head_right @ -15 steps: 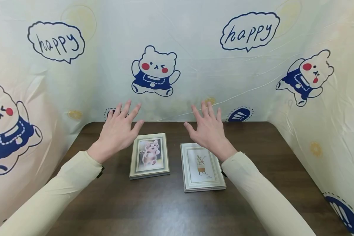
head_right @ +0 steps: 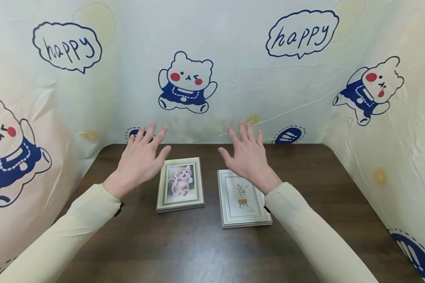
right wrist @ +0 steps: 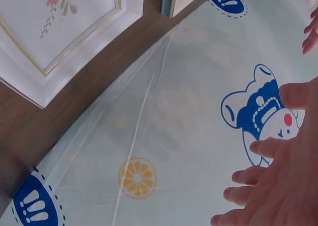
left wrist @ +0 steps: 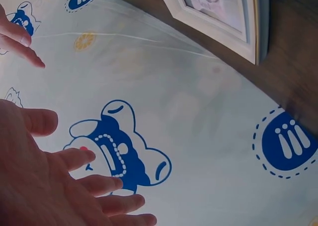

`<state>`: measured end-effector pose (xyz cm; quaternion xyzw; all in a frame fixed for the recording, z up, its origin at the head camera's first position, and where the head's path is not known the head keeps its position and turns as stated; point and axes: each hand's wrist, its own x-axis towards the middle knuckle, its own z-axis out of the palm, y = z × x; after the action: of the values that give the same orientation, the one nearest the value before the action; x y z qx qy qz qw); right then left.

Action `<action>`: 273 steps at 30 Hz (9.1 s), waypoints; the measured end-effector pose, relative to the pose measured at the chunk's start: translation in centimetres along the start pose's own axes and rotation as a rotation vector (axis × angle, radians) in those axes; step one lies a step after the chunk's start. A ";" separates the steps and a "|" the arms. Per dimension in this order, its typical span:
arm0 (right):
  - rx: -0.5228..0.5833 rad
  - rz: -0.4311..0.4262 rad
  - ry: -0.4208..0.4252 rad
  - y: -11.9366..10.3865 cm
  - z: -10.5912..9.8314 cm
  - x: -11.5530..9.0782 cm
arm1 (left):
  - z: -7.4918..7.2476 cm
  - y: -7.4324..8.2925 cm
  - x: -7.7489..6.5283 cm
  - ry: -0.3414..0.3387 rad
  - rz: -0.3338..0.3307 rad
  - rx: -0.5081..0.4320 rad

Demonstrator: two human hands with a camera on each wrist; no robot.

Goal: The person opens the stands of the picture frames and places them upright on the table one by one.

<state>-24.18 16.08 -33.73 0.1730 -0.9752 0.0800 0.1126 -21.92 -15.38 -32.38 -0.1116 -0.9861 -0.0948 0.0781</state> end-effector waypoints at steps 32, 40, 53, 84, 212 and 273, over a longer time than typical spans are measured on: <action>0.025 -0.019 -0.017 -1.3 1.2 -0.1 | 0.9 -0.6 -1.2 -0.004 0.005 -0.023; 0.018 -0.028 -0.020 -1.6 1.6 -0.1 | 1.1 -0.8 -1.5 -0.005 0.004 -0.022; 0.024 -0.037 -0.048 -2.3 2.6 -0.3 | 1.9 -1.2 -2.3 0.013 0.009 -0.045; 0.045 -0.071 -0.061 -4.1 5.1 -0.2 | 3.3 -2.4 -4.8 -0.059 -0.068 -0.088; 0.223 -0.110 -0.470 -5.9 11.8 2.3 | 9.6 -3.6 -6.7 -0.380 -0.128 -0.270; 0.208 -0.147 -0.331 -6.7 11.6 0.8 | 9.0 -3.3 -8.7 -0.161 -0.142 -0.355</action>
<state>-24.78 7.38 -43.93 0.2651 -0.9516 0.1422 -0.0623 -15.53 -18.48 -43.16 -0.0613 -0.9624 -0.2632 -0.0289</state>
